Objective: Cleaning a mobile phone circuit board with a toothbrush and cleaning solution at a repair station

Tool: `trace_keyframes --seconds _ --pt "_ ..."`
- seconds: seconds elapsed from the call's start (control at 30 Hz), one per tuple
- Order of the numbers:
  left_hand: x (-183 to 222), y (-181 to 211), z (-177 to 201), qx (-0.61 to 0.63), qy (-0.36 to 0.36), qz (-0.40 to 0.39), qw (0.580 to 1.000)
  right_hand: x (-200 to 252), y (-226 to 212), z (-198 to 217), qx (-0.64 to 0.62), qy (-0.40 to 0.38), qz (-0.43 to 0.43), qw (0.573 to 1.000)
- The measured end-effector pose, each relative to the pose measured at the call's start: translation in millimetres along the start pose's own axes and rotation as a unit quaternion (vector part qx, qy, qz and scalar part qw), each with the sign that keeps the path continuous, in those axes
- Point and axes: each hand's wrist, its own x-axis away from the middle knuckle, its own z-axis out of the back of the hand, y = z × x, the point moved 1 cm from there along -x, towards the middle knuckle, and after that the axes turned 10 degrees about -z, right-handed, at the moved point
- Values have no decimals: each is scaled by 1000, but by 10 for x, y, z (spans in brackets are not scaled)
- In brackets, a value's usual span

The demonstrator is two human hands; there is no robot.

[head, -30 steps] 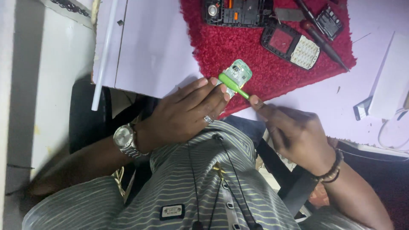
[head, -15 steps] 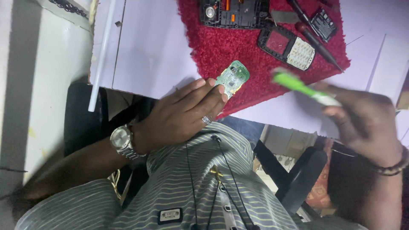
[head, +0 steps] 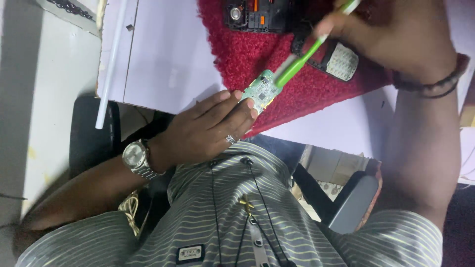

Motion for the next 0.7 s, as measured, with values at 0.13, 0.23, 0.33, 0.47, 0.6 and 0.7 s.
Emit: trace_keyframes --seconds 0.13,0.23,0.33,0.47,0.6,0.7 --pt "-11 -16 -24 -6 15 11 1000 -62 -92 18 55 -96 89 990" --pt "-4 -7 -16 7 38 14 999 -12 25 -21 34 -49 -21 998" --pt "-3 -3 -33 -2 26 8 1000 -90 -94 -163 24 -69 22 997" --pt "18 -7 -12 9 10 10 1000 -70 60 -240 80 -45 169 981" --pt "37 19 -18 2 -13 0 1000 -1 -158 -297 169 0 189 967" --pt "49 24 -47 3 -4 -2 1000 32 289 -147 167 -5 138 976"
